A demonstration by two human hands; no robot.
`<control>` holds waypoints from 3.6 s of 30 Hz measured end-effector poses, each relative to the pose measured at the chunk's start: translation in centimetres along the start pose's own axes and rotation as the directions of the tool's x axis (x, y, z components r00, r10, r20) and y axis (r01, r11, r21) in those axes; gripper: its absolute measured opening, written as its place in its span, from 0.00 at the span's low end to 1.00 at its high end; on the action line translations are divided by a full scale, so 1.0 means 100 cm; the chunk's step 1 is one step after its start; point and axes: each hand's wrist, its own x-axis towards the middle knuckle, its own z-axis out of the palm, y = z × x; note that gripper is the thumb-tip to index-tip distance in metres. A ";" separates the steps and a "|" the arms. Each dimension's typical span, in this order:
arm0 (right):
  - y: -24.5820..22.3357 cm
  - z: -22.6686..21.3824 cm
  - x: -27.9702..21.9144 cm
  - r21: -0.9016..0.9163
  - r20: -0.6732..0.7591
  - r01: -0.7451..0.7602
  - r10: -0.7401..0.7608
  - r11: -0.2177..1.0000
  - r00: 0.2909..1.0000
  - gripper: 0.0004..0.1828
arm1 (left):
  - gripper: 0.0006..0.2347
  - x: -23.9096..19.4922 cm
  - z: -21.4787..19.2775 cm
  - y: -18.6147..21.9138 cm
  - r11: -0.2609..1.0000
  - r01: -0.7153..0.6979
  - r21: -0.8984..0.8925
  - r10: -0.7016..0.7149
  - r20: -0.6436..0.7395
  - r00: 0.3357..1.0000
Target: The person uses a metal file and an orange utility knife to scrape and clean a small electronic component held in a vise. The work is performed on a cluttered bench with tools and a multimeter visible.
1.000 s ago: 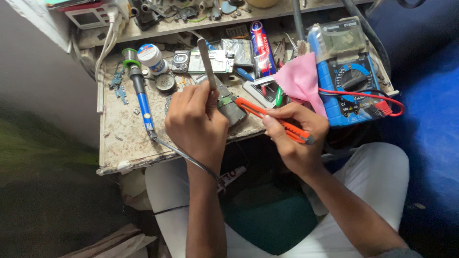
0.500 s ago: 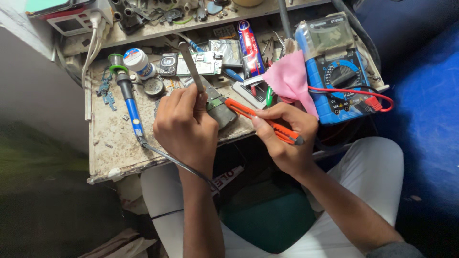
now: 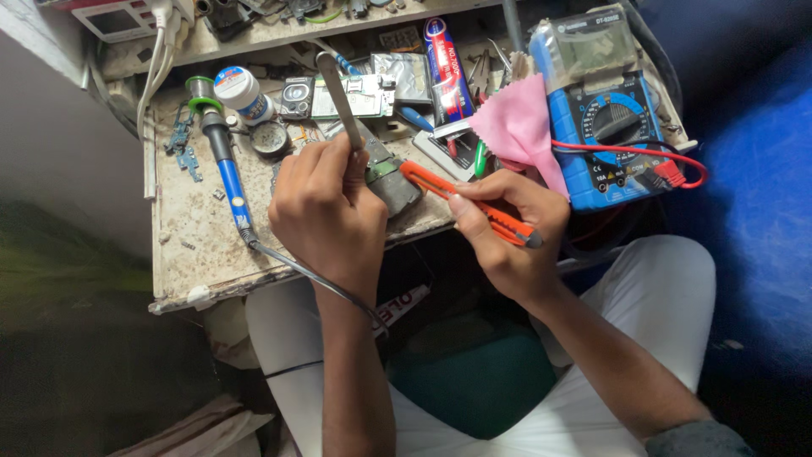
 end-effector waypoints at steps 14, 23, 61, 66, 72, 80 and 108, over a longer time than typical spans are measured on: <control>-0.001 -0.001 0.000 -0.076 0.011 0.062 -0.061 0.995 0.998 0.03 | 0.06 -0.001 0.000 0.001 1.000 0.013 -0.005 -0.013 0.005 1.000; 0.000 -0.002 0.001 -0.041 0.026 0.058 -0.057 0.997 0.998 0.03 | 0.05 -0.001 0.001 0.000 1.000 0.003 0.002 -0.003 -0.002 1.000; -0.001 -0.003 0.001 -0.004 0.044 0.033 -0.033 0.999 0.998 0.03 | 0.05 -0.001 0.001 0.001 1.000 -0.001 0.004 0.000 0.010 1.000; -0.002 -0.004 0.002 -0.014 0.060 0.040 -0.039 0.999 0.997 0.03 | 0.05 -0.001 0.001 0.001 1.000 0.005 0.015 -0.006 0.018 1.000; -0.001 -0.003 0.001 -0.012 0.062 0.041 -0.040 0.999 0.997 0.03 | 0.05 -0.001 0.001 0.001 1.000 -0.008 0.007 0.008 0.016 1.000; -0.001 -0.002 0.003 -0.031 0.057 0.080 -0.078 0.996 0.995 0.04 | 0.05 0.000 0.001 0.002 1.000 -0.002 0.002 0.002 0.013 1.000; -0.008 -0.004 0.005 0.116 0.066 -0.073 0.066 0.991 0.996 0.08 | 0.05 -0.002 0.001 0.000 1.000 -0.014 0.013 0.014 0.027 1.000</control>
